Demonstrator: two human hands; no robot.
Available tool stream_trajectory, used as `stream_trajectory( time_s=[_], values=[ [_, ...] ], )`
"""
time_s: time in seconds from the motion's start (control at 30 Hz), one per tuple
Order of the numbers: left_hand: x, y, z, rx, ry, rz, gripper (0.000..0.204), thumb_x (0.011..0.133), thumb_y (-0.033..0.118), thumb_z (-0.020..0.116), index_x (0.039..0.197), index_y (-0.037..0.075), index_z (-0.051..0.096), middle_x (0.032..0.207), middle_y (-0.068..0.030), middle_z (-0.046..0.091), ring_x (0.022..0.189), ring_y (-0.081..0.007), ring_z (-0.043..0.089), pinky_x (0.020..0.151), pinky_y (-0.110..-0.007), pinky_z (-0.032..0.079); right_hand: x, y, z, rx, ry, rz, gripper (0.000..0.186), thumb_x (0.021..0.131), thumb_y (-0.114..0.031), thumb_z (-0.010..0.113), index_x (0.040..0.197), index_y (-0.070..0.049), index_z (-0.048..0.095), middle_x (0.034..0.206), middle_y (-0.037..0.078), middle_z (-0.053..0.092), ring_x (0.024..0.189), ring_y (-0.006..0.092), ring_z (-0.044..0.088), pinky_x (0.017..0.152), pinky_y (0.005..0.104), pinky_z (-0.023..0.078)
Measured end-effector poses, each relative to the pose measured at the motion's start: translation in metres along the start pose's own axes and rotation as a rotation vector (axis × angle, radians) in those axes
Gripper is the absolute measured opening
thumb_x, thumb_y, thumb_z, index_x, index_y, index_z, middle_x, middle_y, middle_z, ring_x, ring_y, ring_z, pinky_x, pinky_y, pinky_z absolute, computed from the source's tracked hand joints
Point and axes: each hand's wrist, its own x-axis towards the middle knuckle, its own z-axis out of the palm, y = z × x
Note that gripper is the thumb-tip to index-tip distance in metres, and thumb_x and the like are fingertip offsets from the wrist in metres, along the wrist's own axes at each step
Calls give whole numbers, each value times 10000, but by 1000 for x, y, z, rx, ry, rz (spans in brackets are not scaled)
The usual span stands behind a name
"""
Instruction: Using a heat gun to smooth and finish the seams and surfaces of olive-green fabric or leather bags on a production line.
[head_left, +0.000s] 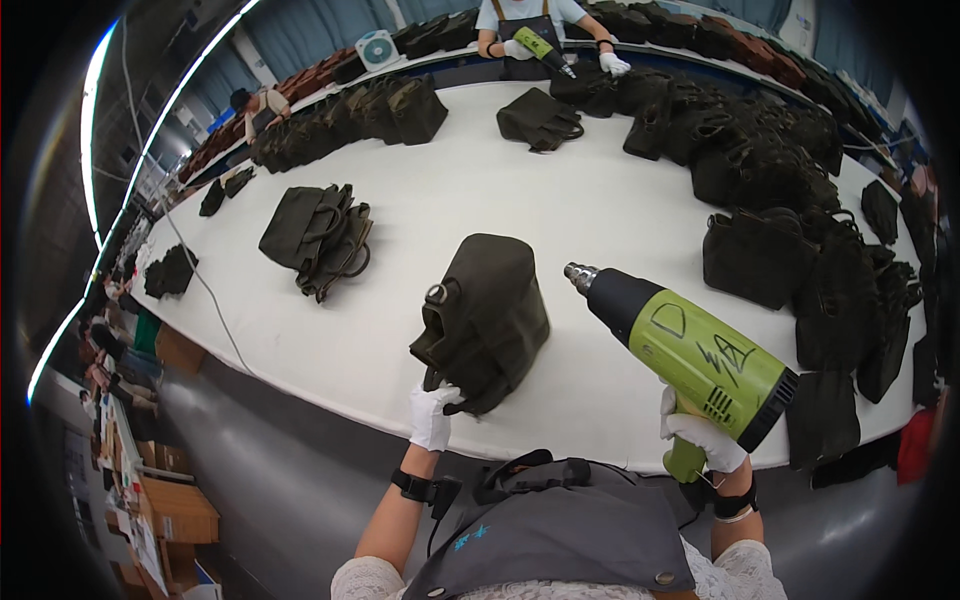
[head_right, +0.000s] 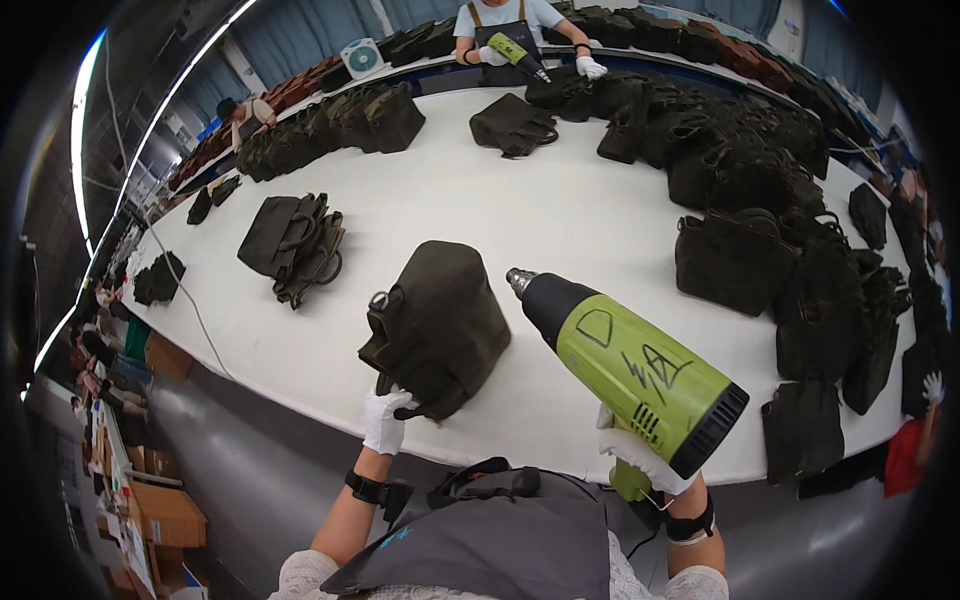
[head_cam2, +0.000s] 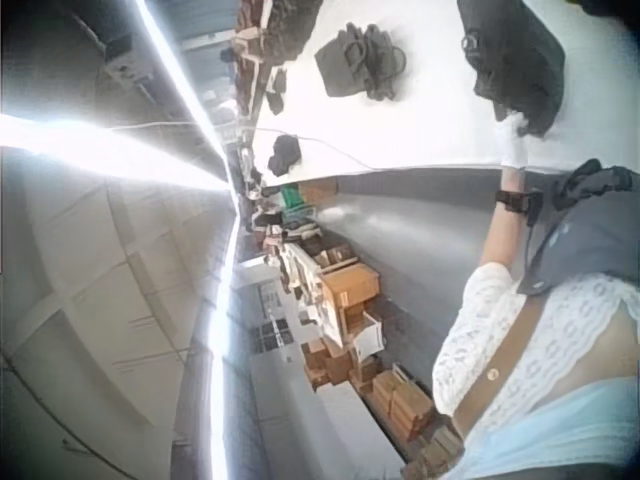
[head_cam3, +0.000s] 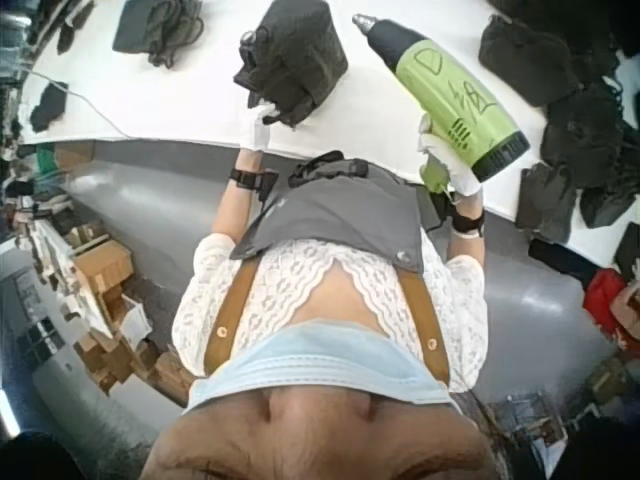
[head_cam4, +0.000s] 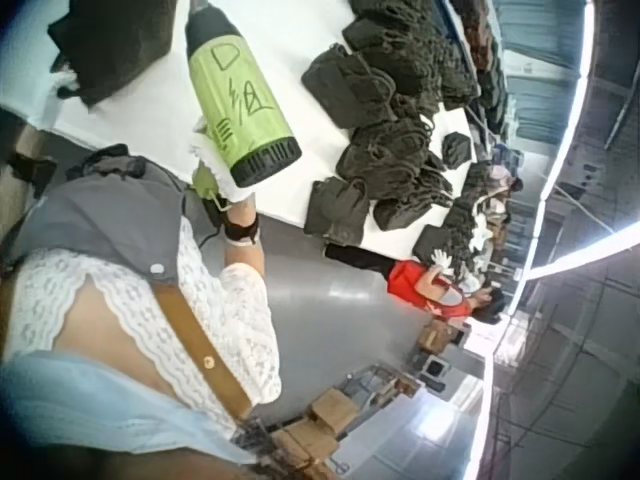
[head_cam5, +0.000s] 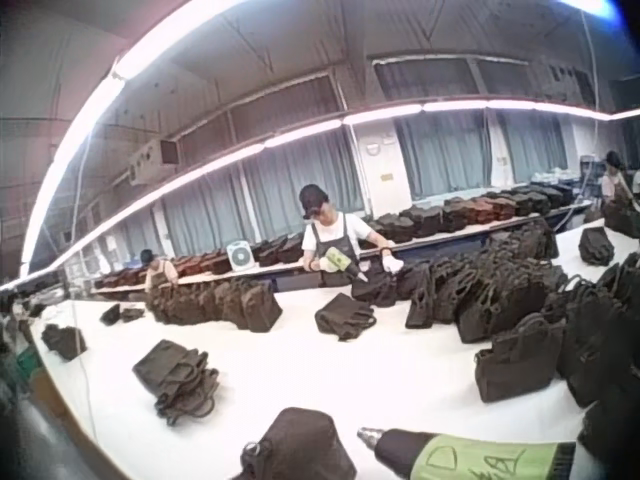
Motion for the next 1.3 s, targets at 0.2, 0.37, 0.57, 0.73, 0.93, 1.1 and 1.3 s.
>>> stream_trajectory(
  time_s=[0.2,0.37,0.57,0.73,0.93,1.1,1.3],
  values=[
    [9,-54,24,-60,-136,-293,259,843,162,633,1015,-20,570,895,-92,643,749,-185,621,714,-321,509,3,1,22,-177,-116,16,321,661,34,599,980,29,566,738,61,567,626,147,545,579,251,453],
    [9,-61,-3,667,-104,-238,446,883,347,594,1122,-28,567,931,-147,655,843,-250,633,738,-355,498,17,6,58,-359,-141,2,178,699,71,621,855,-7,587,806,46,580,716,130,563,602,244,469],
    [35,-48,-111,1356,669,71,419,883,324,539,1230,89,556,1301,-151,521,1198,-314,481,991,-457,357,38,42,67,-1004,-546,-542,211,753,-46,713,954,-31,649,817,53,659,730,188,637,637,300,505],
    [57,-66,-131,1508,814,80,407,911,298,479,1283,136,512,1411,-93,425,1347,-267,315,1069,-544,213,46,48,108,-1053,-702,-447,328,785,-138,687,1106,-88,640,1010,67,663,923,249,630,754,361,493],
    [57,-70,-130,1453,853,53,409,933,270,442,1325,159,470,1449,-72,378,1369,-250,285,1080,-546,204,39,76,96,-883,-661,-42,292,909,-153,547,1165,-12,545,962,101,626,827,184,604,687,275,481],
    [57,-68,-131,1451,839,44,417,934,268,441,1336,160,460,1456,-68,371,1375,-248,277,1093,-546,189,44,79,93,-889,-586,141,265,956,-180,473,1135,9,522,938,97,601,763,137,557,627,205,429],
    [56,-68,-132,1416,835,64,417,931,260,442,1334,151,460,1458,-72,368,1381,-247,270,1099,-557,174,42,64,118,-853,-811,-121,341,893,-110,558,1227,-51,518,1171,98,565,1056,221,537,855,332,451]
  ],
)
